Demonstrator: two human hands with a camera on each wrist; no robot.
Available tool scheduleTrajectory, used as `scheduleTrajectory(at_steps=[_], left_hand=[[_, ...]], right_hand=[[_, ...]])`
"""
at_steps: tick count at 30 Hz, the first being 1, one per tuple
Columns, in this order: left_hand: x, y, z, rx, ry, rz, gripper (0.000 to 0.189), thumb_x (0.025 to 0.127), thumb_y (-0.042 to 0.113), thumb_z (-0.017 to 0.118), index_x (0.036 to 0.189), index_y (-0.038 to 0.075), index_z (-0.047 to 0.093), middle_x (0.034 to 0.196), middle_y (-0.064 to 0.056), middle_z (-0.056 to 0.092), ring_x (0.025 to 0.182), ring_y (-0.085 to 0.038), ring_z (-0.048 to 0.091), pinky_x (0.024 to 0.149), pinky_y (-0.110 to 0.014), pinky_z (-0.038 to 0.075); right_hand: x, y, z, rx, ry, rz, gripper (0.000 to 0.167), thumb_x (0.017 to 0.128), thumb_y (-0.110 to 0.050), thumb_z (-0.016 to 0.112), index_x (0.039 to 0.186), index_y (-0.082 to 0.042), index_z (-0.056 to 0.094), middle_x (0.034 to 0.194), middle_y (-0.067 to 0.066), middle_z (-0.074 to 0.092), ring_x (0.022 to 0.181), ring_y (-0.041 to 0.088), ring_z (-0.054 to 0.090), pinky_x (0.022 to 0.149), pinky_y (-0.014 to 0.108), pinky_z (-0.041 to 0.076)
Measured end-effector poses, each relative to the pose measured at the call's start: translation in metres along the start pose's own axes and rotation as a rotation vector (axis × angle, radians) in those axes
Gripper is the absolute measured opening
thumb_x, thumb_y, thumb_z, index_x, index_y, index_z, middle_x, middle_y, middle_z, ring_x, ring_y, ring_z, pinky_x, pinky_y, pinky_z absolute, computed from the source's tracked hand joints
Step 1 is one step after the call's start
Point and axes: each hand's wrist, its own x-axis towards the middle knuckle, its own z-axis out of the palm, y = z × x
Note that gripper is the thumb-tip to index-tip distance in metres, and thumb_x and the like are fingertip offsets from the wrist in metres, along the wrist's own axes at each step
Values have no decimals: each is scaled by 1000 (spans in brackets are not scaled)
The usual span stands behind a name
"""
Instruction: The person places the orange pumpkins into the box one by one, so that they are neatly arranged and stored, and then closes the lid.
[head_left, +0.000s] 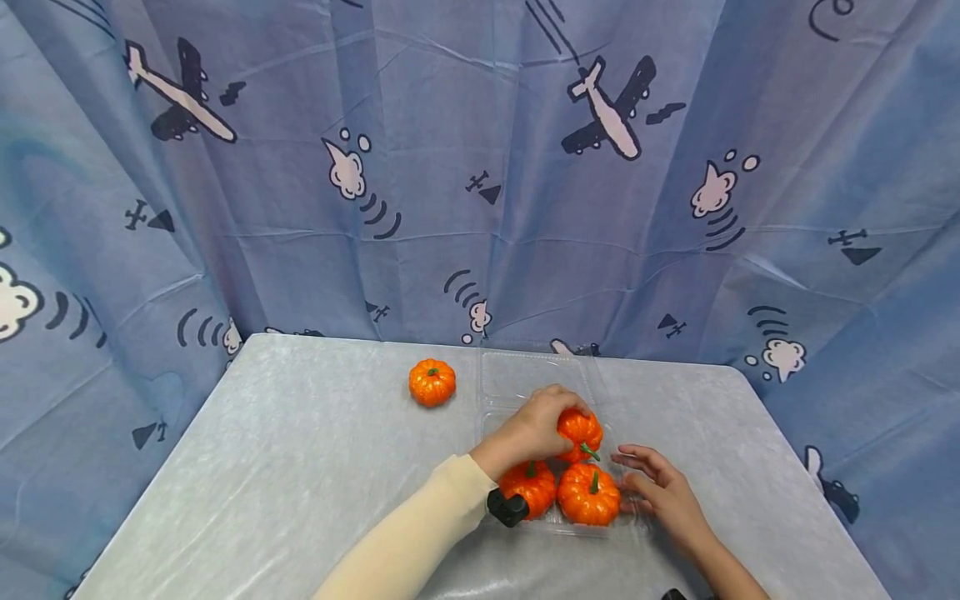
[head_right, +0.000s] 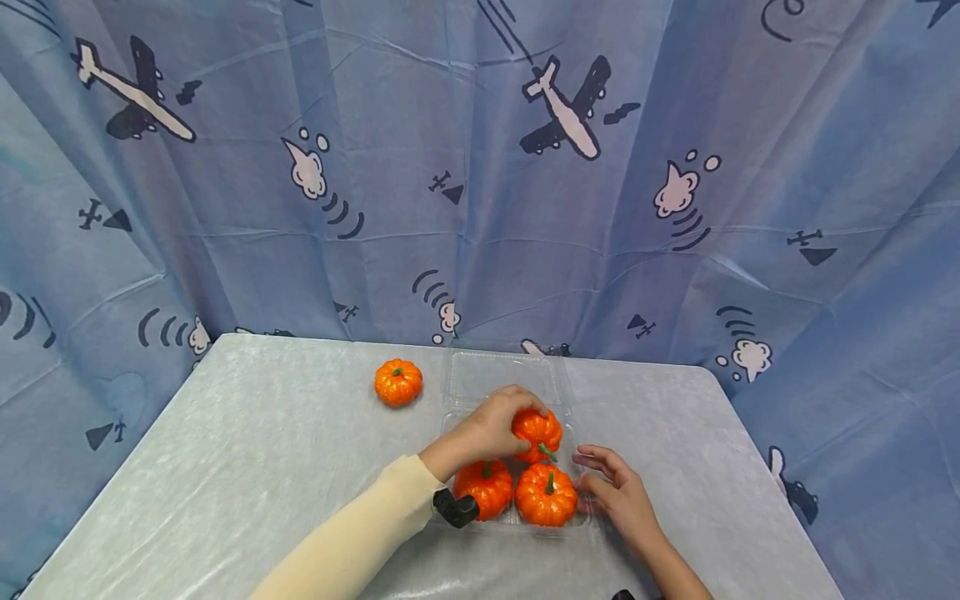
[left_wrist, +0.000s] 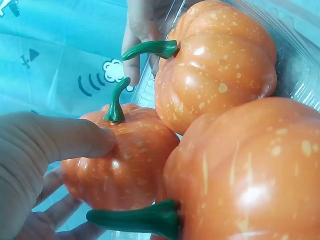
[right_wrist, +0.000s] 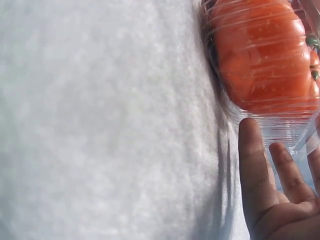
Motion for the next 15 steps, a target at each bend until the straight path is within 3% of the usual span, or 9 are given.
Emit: scheduleTrajectory(at_steps=[8,15], left_hand=[[-1,5,1,44,-14,22,47,71,7,78,113,23,66,120,1,58,106,-16,50,88,-18,43],[0,5,1,31,-18,0,47,73,11,79,115,25,65,119,0,56,107,-15,50,88,-18,44]], right_hand=[[0,0,0,11,13,25,46,97,-17,55,138,-1,41,118,-6,64,87,11,64,71,35,59],[-1,1,1,1,17,36,48,97,-17,55,139,-1,40,126,6,61,88,12,64,72,36,59]])
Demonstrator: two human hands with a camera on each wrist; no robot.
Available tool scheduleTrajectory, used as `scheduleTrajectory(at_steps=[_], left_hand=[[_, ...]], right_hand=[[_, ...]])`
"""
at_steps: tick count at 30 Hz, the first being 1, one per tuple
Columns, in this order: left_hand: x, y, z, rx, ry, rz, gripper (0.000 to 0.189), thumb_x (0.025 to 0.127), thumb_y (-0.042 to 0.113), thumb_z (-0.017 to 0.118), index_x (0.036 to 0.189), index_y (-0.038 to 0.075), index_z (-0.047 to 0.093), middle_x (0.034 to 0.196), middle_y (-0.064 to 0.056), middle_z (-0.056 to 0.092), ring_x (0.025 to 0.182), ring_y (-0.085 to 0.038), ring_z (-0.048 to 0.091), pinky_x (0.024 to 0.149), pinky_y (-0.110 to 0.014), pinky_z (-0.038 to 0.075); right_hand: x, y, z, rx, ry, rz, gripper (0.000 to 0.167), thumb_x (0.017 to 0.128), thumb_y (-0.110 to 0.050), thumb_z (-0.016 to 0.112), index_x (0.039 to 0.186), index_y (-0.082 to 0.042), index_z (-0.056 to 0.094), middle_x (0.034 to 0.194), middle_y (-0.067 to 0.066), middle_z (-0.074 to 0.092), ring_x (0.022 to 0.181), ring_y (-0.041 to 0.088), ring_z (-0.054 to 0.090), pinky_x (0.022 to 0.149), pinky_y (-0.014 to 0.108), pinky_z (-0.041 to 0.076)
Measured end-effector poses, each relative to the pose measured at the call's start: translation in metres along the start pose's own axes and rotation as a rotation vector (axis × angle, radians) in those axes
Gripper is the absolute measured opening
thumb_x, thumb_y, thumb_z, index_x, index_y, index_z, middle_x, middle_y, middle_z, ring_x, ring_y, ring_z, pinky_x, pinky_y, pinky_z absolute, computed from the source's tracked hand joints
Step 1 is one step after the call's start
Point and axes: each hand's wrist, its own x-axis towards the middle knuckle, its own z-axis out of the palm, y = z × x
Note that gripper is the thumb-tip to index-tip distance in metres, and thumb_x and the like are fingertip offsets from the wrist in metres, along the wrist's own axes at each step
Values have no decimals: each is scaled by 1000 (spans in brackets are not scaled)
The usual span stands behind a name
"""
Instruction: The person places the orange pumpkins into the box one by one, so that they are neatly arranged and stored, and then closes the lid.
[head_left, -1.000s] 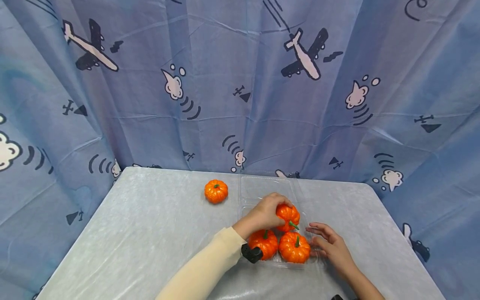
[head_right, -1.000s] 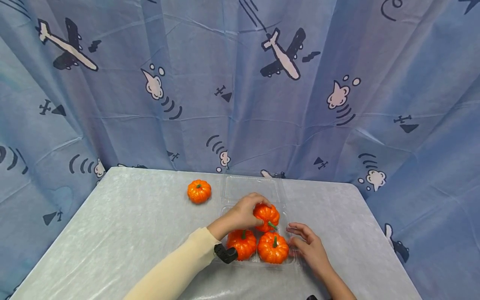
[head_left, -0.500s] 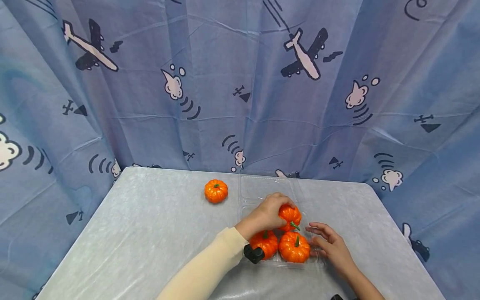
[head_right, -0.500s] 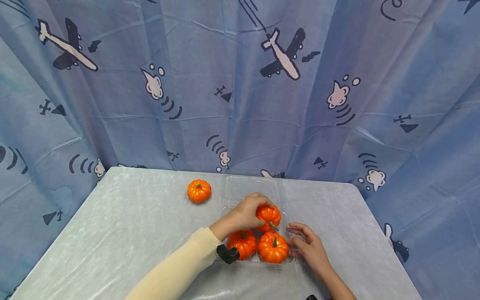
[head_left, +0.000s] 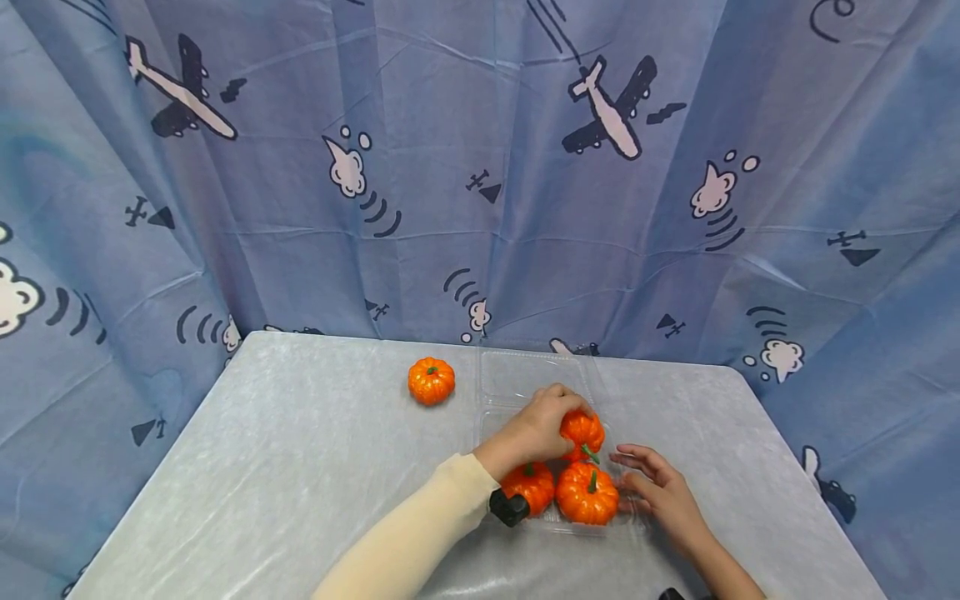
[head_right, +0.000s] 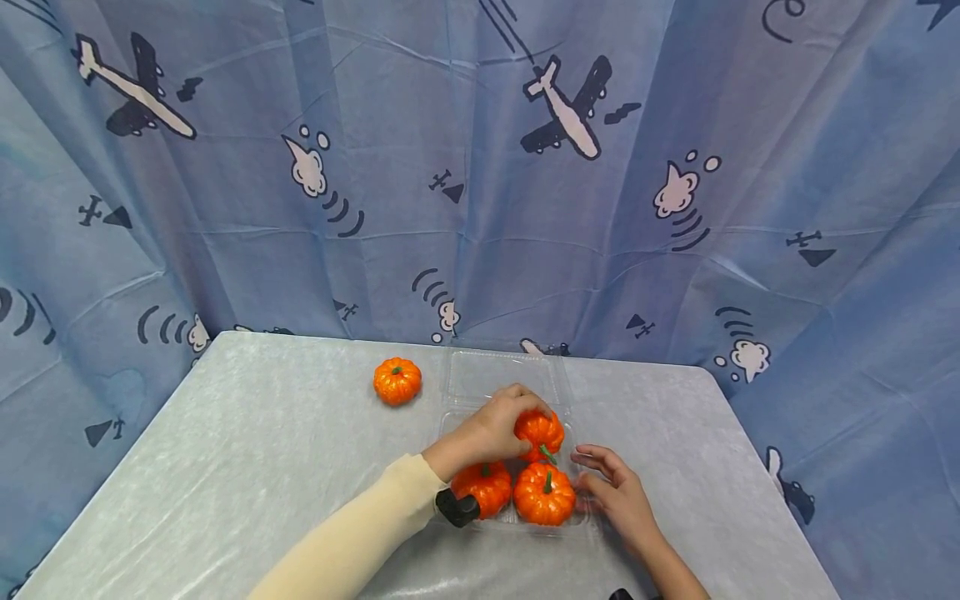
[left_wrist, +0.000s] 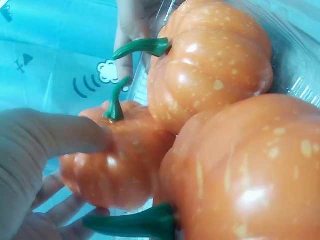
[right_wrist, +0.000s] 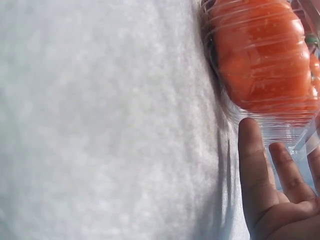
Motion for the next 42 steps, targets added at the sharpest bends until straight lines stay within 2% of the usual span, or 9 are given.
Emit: scheduleTrajectory(at_steps=[5,9,16,23,28,35,42], left_hand=[[1,-2,-2,-42,7,-32,47,73,12,79,116,25,64,115,0,58,105,-14,53,87,-20,47],[2,-2,-2,-24,3,-38,48,73,13,80,116,23,63,116,0,59,106,-15,54,89,-20,47],[2,-2,-1,4,-4,-30,45,73,18,82,114,21,64,117,-2,58,107,-16,55,91,-21,47],[4,-3,1,2,-4,2,42,75,17,80,113,18,65,116,-2,60,106,-16,57,92,-20,47],[4,-3,1,20,3,25,41,75,18,81,112,19,65,113,0,61,103,-14,58,91,-19,46],[3,-4,0,-14,-13,-5,34,82,24,75,114,22,66,113,0,60,103,-12,58,90,-19,47],[4,-5,0,-4,-20,-11,34,83,23,73,115,18,64,114,-1,62,106,-13,59,92,-19,47]], right_hand=[[0,0,0,-3,-4,-3,48,97,-17,55,139,0,40,124,3,62,89,12,65,72,36,59],[1,0,-1,1,-4,-10,47,97,-17,55,138,-1,41,119,-5,63,88,12,65,71,36,59],[1,0,-1,26,-35,-40,45,98,-16,54,138,-1,41,115,-12,64,89,12,65,72,35,59],[1,1,-1,28,-24,-31,45,98,-14,53,139,-1,40,113,-14,64,88,11,64,71,35,59],[1,2,-1,29,-26,-40,45,98,-14,53,138,0,40,113,-14,64,87,12,65,71,35,59],[0,2,-1,18,-30,-53,46,98,-15,53,138,1,39,115,-11,64,88,12,65,71,36,59],[1,1,0,3,-6,-24,45,97,-16,55,138,-2,41,122,0,62,88,13,67,71,37,59]])
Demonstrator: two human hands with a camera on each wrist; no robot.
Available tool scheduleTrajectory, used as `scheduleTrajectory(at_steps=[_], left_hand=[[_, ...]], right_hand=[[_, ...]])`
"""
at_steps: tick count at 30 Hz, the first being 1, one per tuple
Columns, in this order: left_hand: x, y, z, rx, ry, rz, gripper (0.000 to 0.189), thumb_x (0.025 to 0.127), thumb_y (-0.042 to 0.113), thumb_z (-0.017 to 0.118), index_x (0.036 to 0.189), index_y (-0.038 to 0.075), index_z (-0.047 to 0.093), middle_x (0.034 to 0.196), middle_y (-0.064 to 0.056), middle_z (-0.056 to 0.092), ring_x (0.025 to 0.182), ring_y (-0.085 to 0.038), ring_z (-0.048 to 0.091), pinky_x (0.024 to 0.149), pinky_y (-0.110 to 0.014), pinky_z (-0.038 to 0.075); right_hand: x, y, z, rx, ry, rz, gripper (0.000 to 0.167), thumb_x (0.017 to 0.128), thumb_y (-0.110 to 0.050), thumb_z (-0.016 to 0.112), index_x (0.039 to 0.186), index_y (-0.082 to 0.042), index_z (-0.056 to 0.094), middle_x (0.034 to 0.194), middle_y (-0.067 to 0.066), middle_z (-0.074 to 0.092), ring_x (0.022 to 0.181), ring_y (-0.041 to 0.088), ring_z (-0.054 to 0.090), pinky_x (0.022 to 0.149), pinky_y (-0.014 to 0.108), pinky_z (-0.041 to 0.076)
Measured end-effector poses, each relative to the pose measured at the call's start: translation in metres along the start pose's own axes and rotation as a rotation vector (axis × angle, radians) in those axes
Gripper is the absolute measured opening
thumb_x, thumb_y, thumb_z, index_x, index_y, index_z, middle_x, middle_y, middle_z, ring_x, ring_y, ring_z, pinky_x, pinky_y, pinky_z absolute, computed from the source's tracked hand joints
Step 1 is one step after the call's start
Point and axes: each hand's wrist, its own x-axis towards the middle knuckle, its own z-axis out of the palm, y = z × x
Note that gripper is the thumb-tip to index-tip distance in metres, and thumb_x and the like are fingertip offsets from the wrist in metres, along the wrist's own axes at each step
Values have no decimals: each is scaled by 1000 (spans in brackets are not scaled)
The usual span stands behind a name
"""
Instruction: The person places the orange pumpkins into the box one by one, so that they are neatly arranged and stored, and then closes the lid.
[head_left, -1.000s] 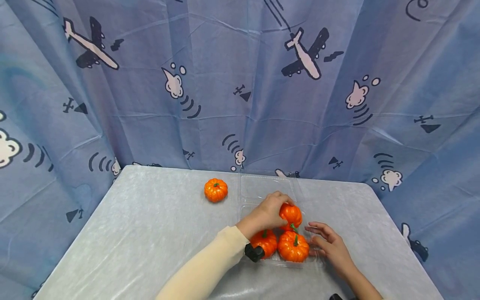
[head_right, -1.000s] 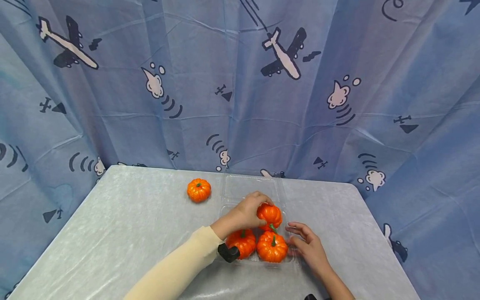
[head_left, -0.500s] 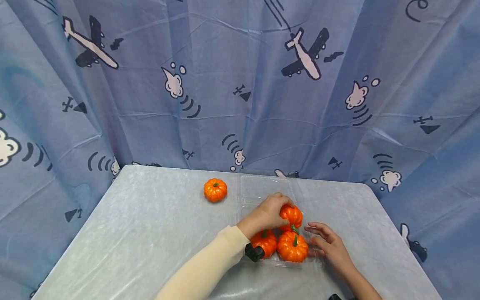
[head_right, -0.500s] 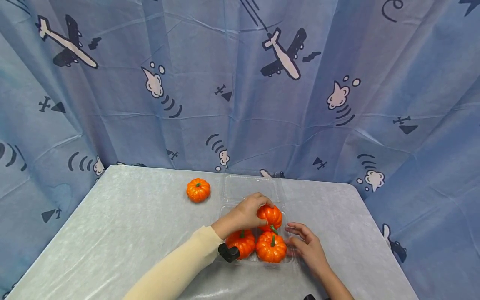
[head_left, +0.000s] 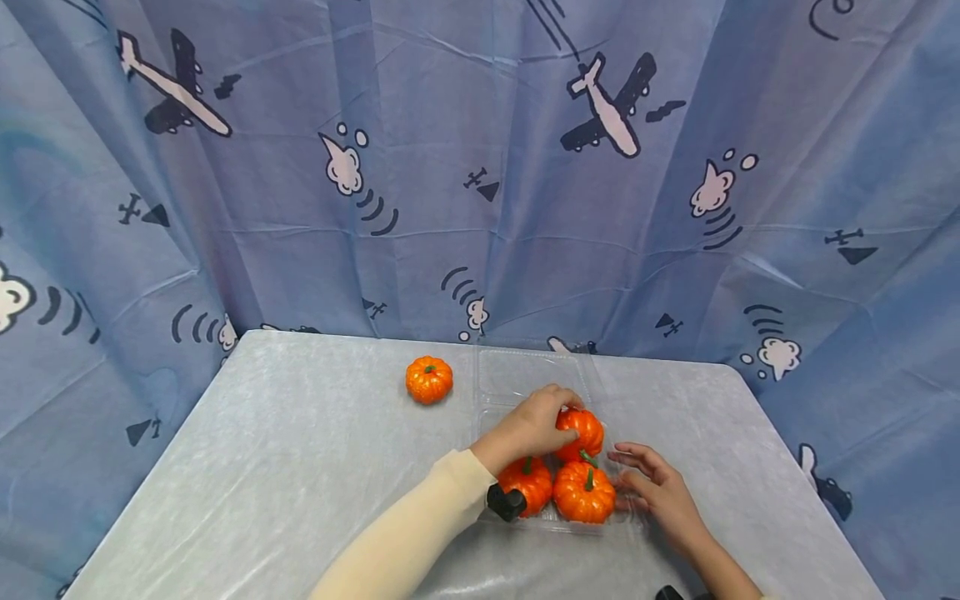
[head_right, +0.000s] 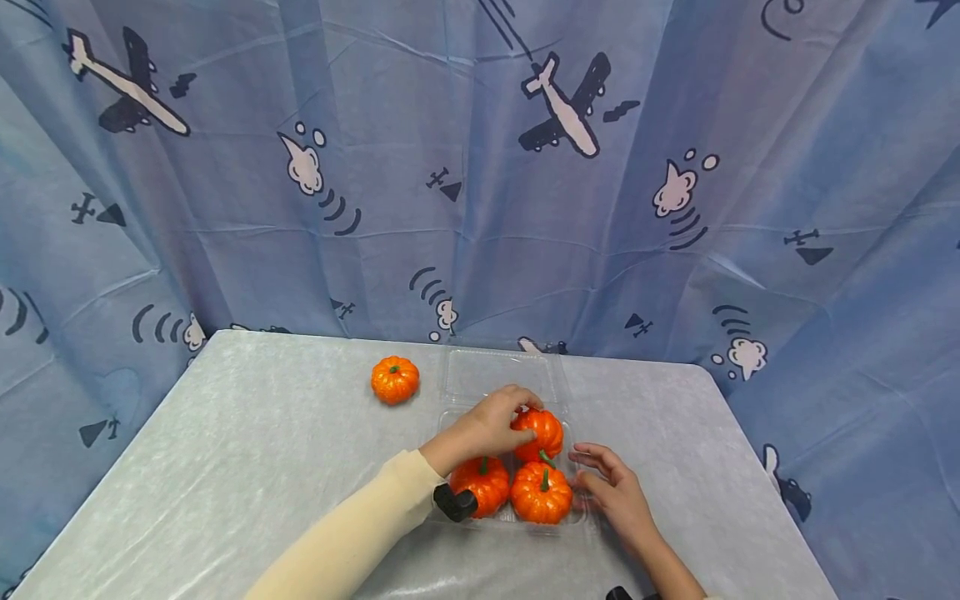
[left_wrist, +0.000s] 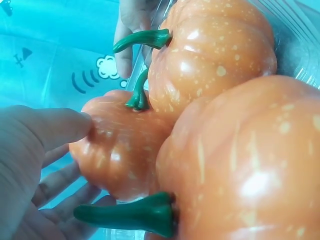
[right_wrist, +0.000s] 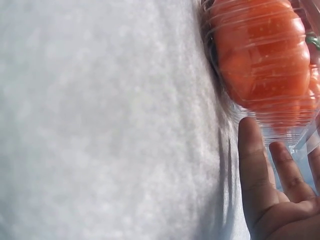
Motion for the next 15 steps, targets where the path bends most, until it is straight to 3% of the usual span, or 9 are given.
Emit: scheduleTrajectory(at_steps=[15], left_hand=[[2,-1,2,14,-33,-12,33,81,22,76,113,18,66,114,0,62,104,-12,59,91,-18,46]], right_hand=[[1,-1,1,-6,9,1,45,98,-13,53,139,-1,40,131,15,56,88,12,67,70,37,59]])
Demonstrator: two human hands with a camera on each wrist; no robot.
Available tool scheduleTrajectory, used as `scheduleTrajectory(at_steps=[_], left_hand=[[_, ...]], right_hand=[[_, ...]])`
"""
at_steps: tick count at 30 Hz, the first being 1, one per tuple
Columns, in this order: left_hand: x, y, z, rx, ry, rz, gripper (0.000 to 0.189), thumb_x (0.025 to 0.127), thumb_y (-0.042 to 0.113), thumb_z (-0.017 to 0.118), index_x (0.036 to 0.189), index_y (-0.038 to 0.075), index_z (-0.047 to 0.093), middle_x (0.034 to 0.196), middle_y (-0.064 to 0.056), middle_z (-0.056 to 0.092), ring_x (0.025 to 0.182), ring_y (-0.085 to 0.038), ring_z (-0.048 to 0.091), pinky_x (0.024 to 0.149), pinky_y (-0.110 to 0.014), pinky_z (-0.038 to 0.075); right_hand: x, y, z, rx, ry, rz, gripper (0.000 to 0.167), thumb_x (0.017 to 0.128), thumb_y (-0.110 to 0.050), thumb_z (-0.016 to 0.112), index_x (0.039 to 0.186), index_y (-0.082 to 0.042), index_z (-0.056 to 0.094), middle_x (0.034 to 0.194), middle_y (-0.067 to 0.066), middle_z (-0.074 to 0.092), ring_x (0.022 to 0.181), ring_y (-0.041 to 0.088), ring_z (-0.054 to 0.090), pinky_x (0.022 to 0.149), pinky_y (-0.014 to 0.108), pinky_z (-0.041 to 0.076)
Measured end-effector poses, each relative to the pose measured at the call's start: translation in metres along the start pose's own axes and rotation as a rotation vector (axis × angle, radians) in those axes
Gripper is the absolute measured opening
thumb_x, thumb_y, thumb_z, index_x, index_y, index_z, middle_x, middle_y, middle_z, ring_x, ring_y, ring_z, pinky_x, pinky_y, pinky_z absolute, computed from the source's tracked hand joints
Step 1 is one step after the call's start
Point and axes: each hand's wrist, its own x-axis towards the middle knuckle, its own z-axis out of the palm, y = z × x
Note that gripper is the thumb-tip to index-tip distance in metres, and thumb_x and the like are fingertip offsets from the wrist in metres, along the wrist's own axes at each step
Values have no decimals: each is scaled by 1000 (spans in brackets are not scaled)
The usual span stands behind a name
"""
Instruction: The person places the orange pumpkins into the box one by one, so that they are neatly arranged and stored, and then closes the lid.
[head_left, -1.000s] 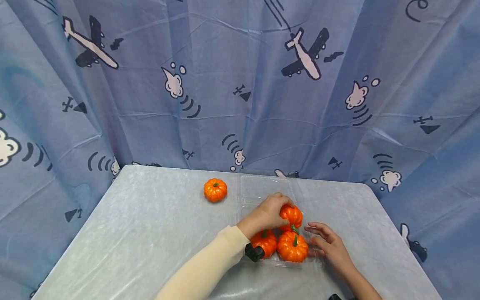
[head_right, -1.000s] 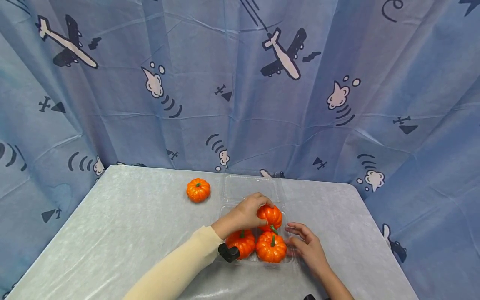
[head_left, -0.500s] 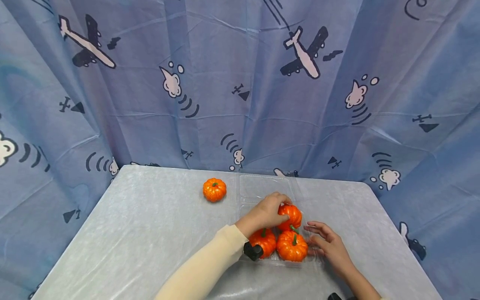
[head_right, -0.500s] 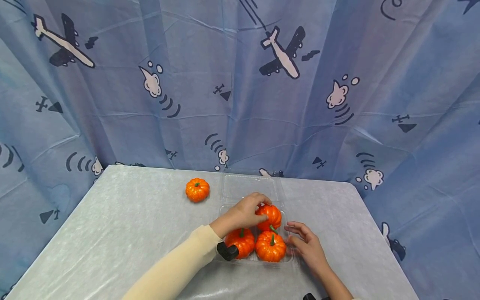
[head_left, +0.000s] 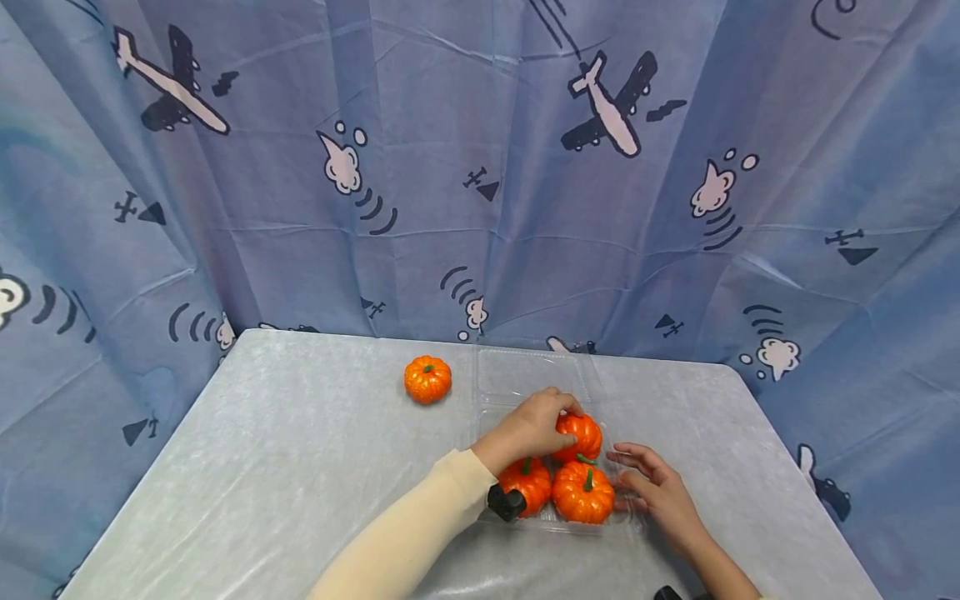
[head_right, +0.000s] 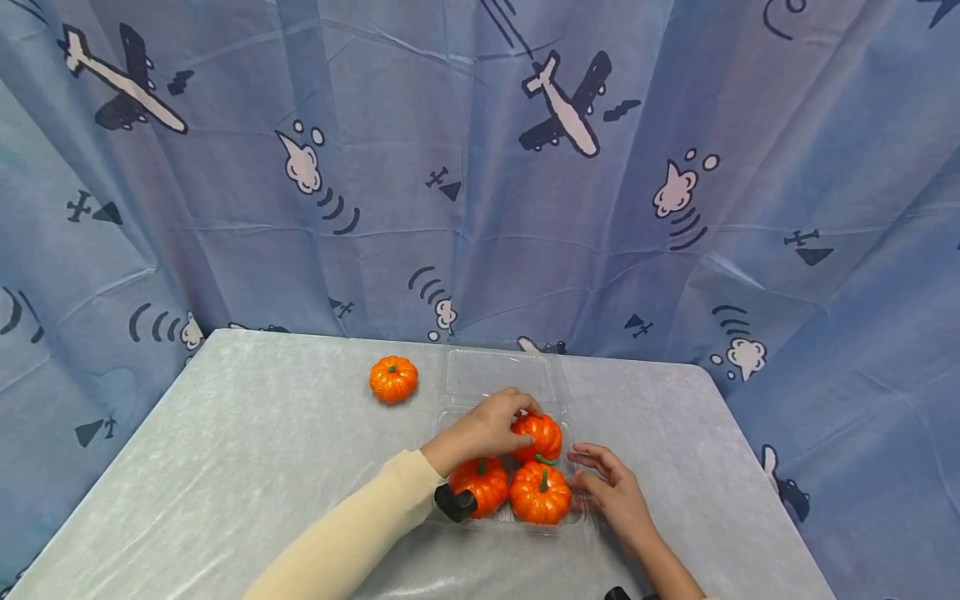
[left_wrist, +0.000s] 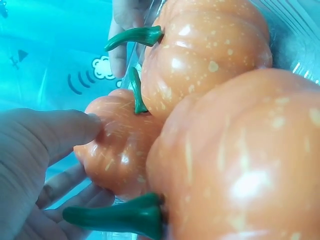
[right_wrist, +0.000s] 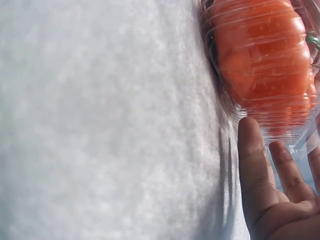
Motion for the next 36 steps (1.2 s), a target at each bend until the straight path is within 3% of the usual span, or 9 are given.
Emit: scheduleTrajectory(at_steps=[6,13,24,36], left_hand=[[0,-2,2,-6,7,18,34,81,22,76,114,19,66,114,0,63,105,-12,59,93,-18,46],[-7,-10,-2,-105,49,39,34,83,20,74,116,18,66,117,-6,62,106,-19,60,90,-21,48],[-25,-23,-18,-237,111,-8,31,86,20,69,117,18,65,120,-3,62,108,-25,59,84,-21,50],[-45,-39,-37,-242,227,-13,32,86,20,68,118,16,65,117,-2,65,107,-26,60,88,-33,51]], right_hand=[[-1,-1,0,0,4,0,44,98,-14,53,139,-1,41,129,11,58,88,12,66,70,36,59],[1,-3,2,-7,11,32,46,97,-15,53,139,-2,40,137,23,50,88,11,65,71,36,59],[1,-3,0,-8,6,25,46,97,-13,53,139,-2,40,139,24,48,88,11,65,72,38,59],[0,-2,1,-17,18,42,47,97,-13,53,141,-1,39,140,25,47,88,10,65,71,37,59]])
